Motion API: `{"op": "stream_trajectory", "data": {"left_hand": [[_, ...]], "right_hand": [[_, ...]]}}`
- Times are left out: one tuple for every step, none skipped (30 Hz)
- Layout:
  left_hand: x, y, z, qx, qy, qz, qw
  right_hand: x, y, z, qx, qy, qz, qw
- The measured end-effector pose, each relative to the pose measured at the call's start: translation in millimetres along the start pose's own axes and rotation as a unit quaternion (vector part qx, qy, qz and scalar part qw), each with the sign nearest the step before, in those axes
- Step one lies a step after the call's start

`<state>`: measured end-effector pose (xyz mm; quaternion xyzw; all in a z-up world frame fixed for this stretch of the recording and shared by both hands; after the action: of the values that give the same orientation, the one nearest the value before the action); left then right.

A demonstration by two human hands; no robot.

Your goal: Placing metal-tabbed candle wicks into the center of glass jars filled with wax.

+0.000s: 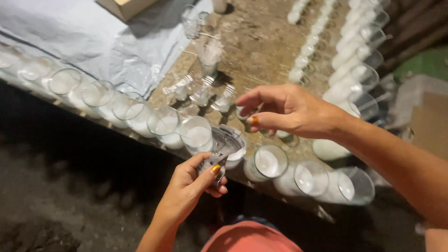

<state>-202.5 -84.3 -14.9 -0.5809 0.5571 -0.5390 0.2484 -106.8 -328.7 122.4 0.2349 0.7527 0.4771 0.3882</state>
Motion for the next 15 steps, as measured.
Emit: {"op": "stream_trajectory", "data": {"left_hand": [[5,2,-7,-0.008,0.011,0.003,1.000],[11,2,-11,0.000,0.019,0.009,1.000],[17,2,-15,0.008,0.028,0.016,0.999],[23,2,-19,0.007,0.029,0.013,0.999],[28,2,-24,0.003,0.025,0.026,0.999],[34,2,-30,-0.002,0.021,0.039,0.999],[39,4,-32,-0.006,0.020,0.037,0.999],[44,7,-36,0.007,0.027,0.041,0.999],[49,9,-40,0.020,0.034,0.046,0.998],[54,12,-41,0.023,0.029,0.044,0.998],[60,15,-41,0.026,0.022,0.046,0.998],[66,17,-41,0.029,0.012,0.048,0.998],[73,22,-39,0.033,0.003,0.046,0.998],[81,28,-35,0.027,-0.018,0.022,0.999],[90,34,-31,0.022,-0.039,-0.002,0.999]], "right_hand": [[7,2,-10,0.007,-0.010,0.006,1.000],[10,7,-17,-0.009,0.008,0.007,1.000],[14,12,-24,-0.025,0.026,0.008,0.999],[17,13,-27,-0.022,0.027,0.007,0.999],[21,13,-30,-0.037,0.039,-0.023,0.998],[25,12,-34,-0.051,0.052,-0.050,0.996],[26,16,-39,-0.047,0.054,-0.049,0.996],[29,17,-43,-0.020,0.043,-0.055,0.997],[31,19,-47,0.007,0.033,-0.062,0.997],[30,13,-50,0.003,0.038,-0.066,0.997],[28,9,-53,-0.020,0.028,-0.079,0.996],[26,4,-54,-0.047,0.020,-0.092,0.994],[23,3,-57,-0.052,0.028,-0.094,0.994],[19,2,-60,-0.071,0.021,-0.091,0.993],[14,-1,-64,-0.089,0.014,-0.087,0.992]]}}
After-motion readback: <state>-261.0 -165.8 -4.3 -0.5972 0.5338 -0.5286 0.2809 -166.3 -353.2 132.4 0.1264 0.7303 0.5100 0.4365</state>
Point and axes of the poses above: each hand's wrist, its own z-axis towards the middle knuckle, its own x-axis out of the palm, y = z × x, the point moved 1 cm from there along z, towards the middle knuckle
